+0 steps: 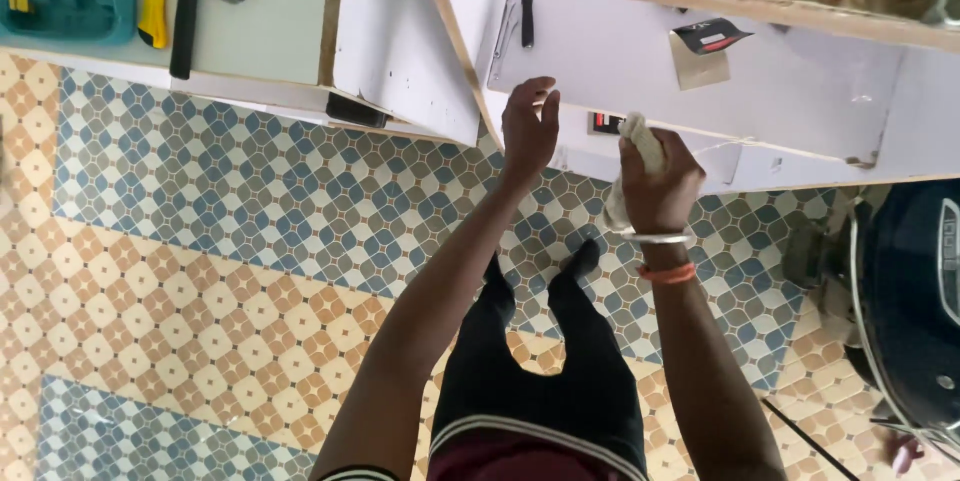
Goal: The person wipes the top of a white cabinet with a cloth, then picks up several wrenches from inside the cabinet and places them on the cabinet top. The person continues to wipe the cabinet interior and arrange the wrenches on the surface.
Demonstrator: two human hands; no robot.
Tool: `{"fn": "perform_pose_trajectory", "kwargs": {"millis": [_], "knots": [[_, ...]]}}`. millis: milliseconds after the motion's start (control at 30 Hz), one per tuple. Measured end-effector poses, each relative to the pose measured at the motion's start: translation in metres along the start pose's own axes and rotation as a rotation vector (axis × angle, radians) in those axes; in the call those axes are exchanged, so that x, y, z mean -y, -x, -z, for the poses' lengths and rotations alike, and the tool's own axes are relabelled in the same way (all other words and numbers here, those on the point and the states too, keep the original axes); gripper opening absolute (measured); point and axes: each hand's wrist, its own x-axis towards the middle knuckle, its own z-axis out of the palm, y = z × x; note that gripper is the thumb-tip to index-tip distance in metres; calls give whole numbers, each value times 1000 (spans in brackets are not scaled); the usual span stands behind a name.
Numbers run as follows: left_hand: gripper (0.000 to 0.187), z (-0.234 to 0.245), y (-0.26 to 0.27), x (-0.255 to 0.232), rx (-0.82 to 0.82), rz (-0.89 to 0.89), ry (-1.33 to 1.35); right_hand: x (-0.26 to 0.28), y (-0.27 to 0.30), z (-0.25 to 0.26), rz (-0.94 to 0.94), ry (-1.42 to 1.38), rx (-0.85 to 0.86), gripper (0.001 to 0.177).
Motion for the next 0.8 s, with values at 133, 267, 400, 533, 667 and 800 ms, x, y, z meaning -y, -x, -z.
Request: {"fn": "perform_pose_trajectory", "kwargs": {"millis": [133, 267, 400, 533, 667, 800], "knots": [[31, -7, -26, 12, -174, -301, -233, -32, -21, -63, -4, 34, 14, 20], [39, -17, -61, 22, -220, -371, -287, -48, -35, -108, 9, 46, 1, 22], [48, -29, -102, 29, -204, -329, -408, -56, -50, -135, -30, 47, -1, 27], [45, -35, -110, 36, -173, -230, -458, -55, -59, -139, -128, 7, 28, 29], [59, -34, -77, 29, -123, -64, -274, -41, -60, -126, -199, -62, 74, 31], [64, -14, -14, 16, 66, 165, 158, -30, -44, -107, -219, -134, 58, 33]]}}
